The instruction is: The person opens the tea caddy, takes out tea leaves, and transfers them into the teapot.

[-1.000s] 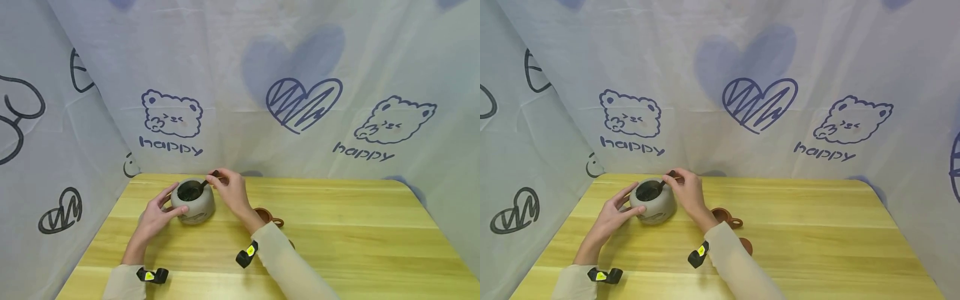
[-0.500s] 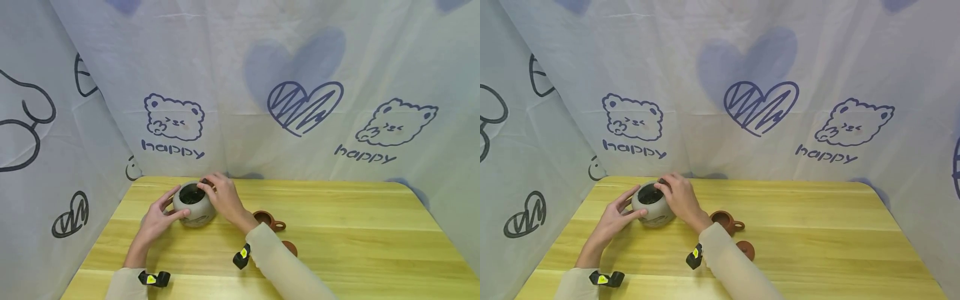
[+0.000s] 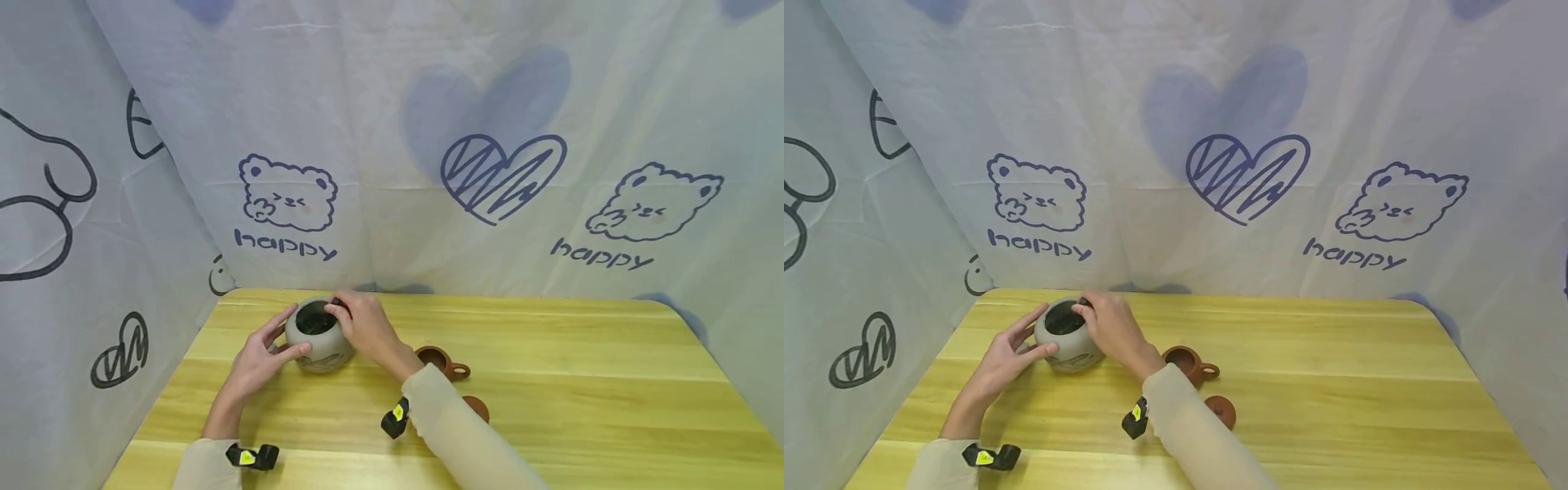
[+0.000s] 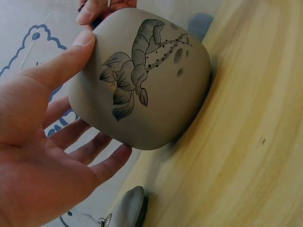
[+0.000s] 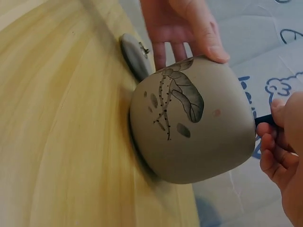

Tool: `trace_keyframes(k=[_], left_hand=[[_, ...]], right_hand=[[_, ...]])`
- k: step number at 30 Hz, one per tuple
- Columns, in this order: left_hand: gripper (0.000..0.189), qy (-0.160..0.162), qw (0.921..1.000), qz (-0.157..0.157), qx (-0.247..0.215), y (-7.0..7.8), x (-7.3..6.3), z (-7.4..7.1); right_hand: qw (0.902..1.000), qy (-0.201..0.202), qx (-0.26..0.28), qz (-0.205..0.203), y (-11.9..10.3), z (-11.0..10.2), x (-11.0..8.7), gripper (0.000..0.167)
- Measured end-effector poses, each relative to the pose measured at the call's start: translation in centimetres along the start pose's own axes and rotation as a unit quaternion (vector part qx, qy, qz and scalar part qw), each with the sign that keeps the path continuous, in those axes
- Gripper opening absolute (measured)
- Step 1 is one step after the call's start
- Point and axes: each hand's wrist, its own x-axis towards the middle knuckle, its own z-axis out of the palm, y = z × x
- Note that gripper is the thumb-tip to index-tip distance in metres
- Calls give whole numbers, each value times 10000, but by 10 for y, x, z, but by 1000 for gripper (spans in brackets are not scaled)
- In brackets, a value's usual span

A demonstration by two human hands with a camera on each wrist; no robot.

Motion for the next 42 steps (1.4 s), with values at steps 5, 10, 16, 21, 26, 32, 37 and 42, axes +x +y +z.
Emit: trace_keyframes(k=[5,10,16,21,26,32,37,42], left_hand=[[81,27,10000,8,-35,1,0,0],[81,65,10000,-26,-43,0,0,1],[82,101,9999,-37,-41,-1,0,1],[82,125,9999,-98,-8,-1,1,-1],[83,145,9997,-164,73,-1,0,-1],[84,159,9995,-231,143,-1,0,0],[83,141,9997,-179,74,-3,2,-1],[82,133,9998,-110,-16,-4,2,-1]], right_hand=[[9989,222,262,334,4,3,0,19],[9966,310,462,608,2,3,0,25],[9881,270,783,1298,-1,2,3,30],[9693,247,1383,2016,-3,3,5,32],[9468,512,1978,2486,-5,5,3,28],[9337,883,2231,2659,-5,8,-4,28],[9318,1021,2264,2647,-6,6,-6,26],[9280,1114,2399,2625,-6,4,-7,23]])
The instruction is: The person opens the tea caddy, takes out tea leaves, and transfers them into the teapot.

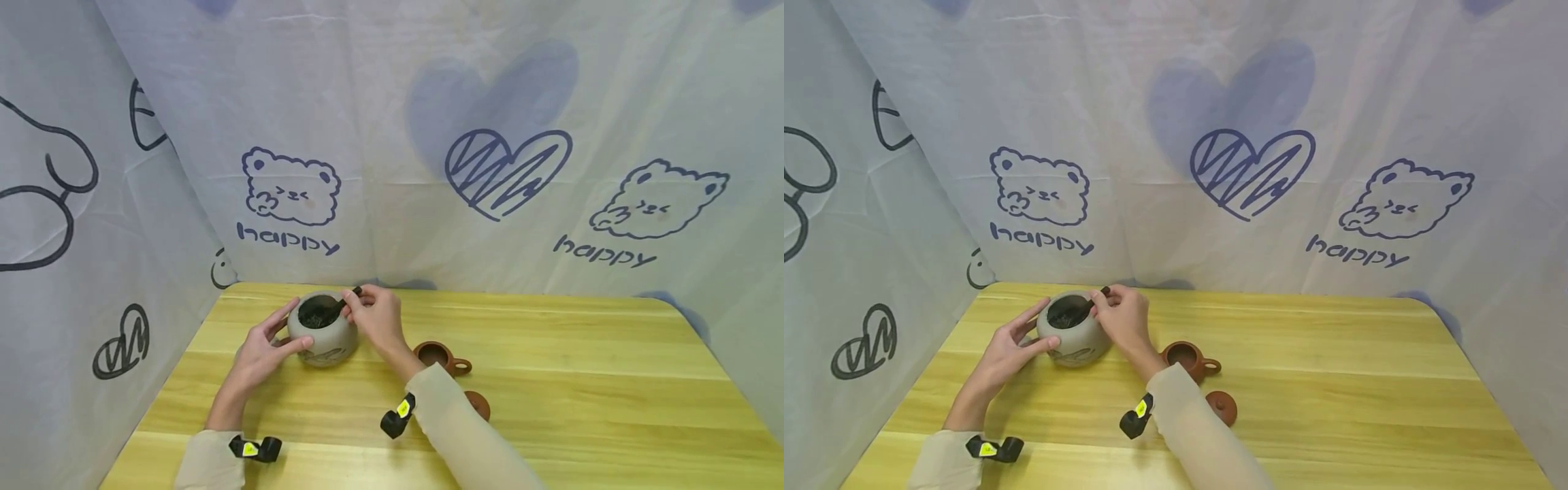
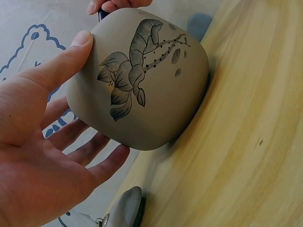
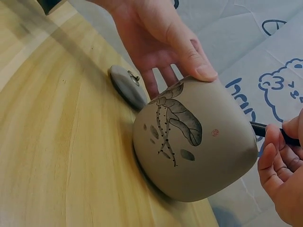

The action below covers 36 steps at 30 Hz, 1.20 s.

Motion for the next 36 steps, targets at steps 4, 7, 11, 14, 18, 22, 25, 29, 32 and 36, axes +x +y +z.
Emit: trace_keyframes(k=[4,7,11,14,18,22,25,29,32,36], left_hand=[[83,12,10000,-37,-10,1,0,0],[83,17,10000,-72,3,1,1,0],[83,13,10000,-71,15,2,0,0],[83,5,10000,-45,30,2,1,0],[83,12,10000,-39,43,2,0,0],[83,16,10000,-9,13,1,0,0],[83,-3,10000,44,-34,0,1,0],[82,-25,10000,75,-58,-1,1,-1],[82,-20,10000,75,-31,-2,2,-1],[82,-8,10000,73,-35,-3,2,-1]], right_hand=[[9998,21,195,52,-1,-3,0,22],[9994,21,336,122,-1,-6,0,22],[9986,1,507,123,-1,-9,0,22],[9981,8,617,69,-2,-12,-1,22],[9978,104,651,29,-3,-16,0,25],[9975,212,673,18,-4,-18,1,25],[9970,250,732,61,-3,-20,1,25],[9970,294,706,112,-2,-24,1,26],[9975,333,623,79,-2,-26,1,25],[9975,360,604,4,-4,-30,1,25]])
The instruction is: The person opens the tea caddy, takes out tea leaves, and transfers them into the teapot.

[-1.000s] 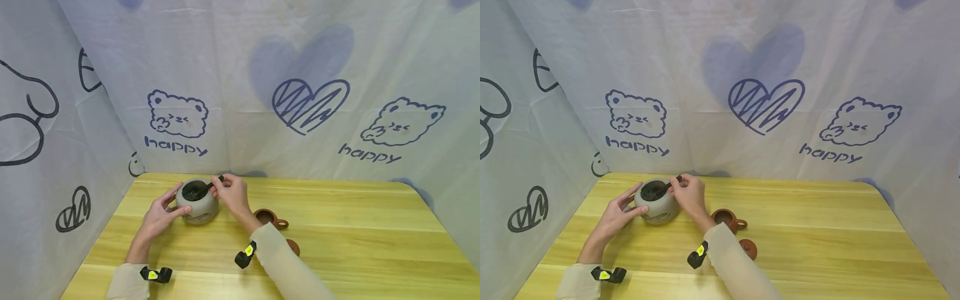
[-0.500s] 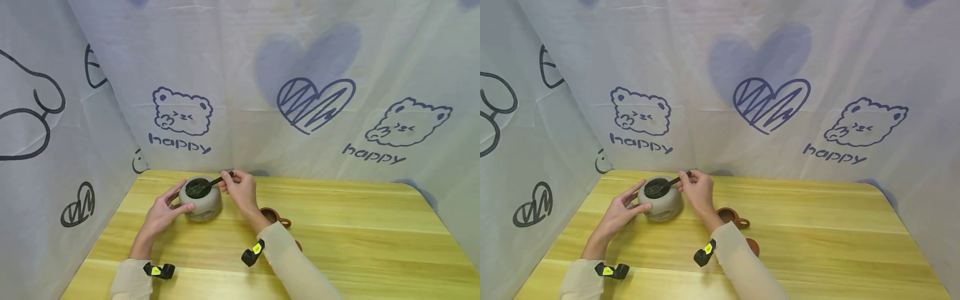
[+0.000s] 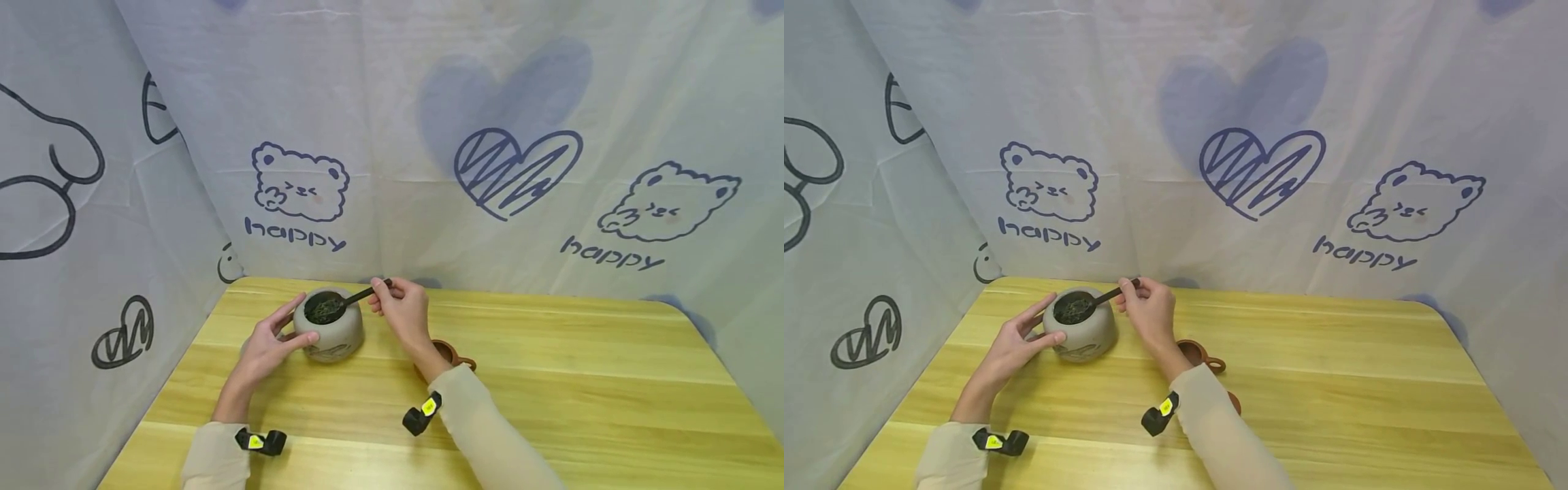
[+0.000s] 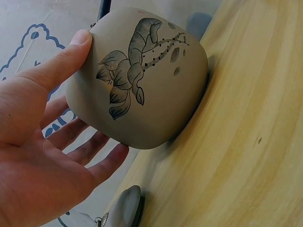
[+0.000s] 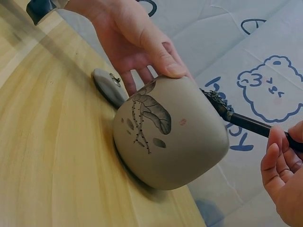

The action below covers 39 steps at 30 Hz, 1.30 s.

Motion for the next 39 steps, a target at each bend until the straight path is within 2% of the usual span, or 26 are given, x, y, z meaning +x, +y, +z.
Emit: trace_keyframes(k=[11,24,39], left_hand=[[83,-3,9999,13,-104,0,0,1],[82,-64,9999,-31,-136,2,1,0],[81,-75,9998,72,-195,1,-1,1]], right_hand=[[9997,-2,162,-186,-7,-16,0,30],[9994,101,185,-277,-12,-47,-1,28],[9992,161,276,-236,-8,-86,-16,34]])
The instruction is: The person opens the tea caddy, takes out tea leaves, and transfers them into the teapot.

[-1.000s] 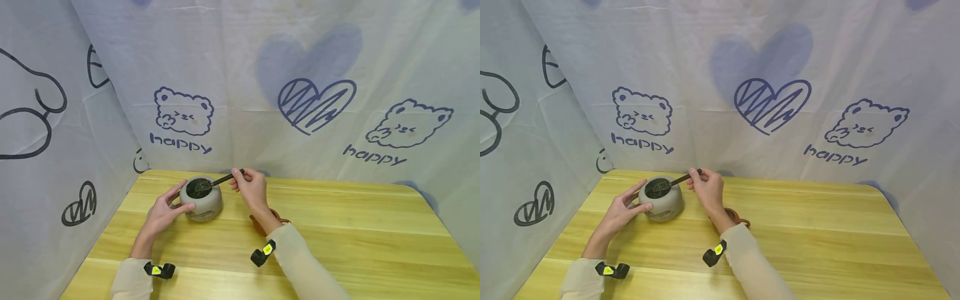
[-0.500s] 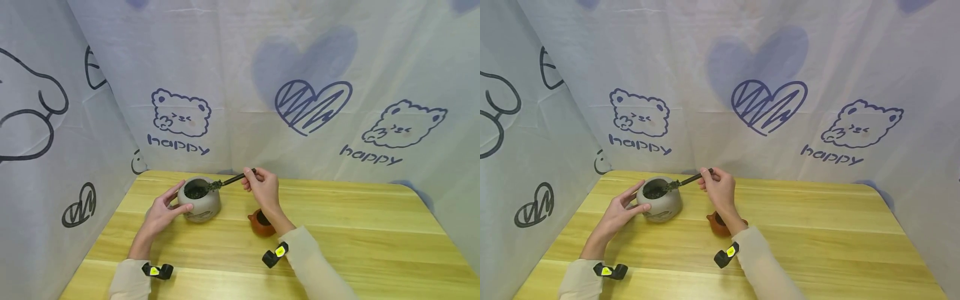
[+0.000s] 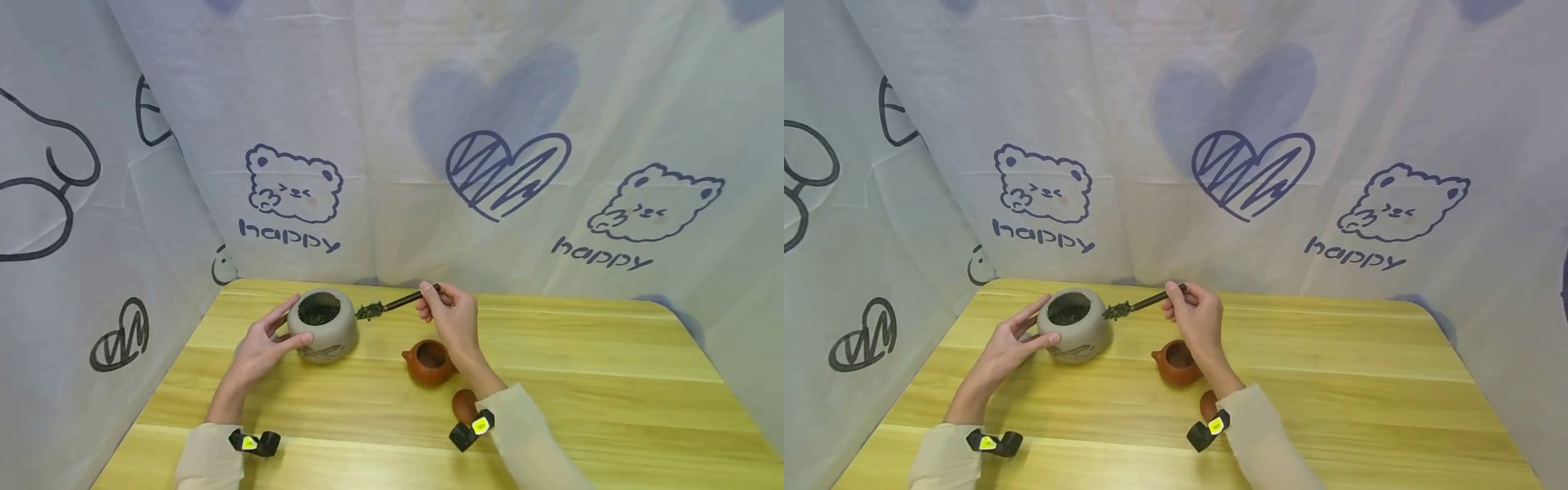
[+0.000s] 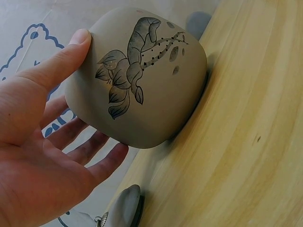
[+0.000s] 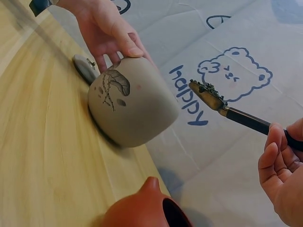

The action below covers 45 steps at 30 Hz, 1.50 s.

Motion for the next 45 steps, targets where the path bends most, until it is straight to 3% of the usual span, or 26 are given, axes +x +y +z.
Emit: trace_keyframes(k=[26,45], left_hand=[[82,36,10000,-32,57,-1,1,0],[80,107,9998,-20,144,-3,-1,2]], right_hand=[[9980,478,132,379,0,-57,-18,36],[9954,843,1,452,21,-89,-35,34]])
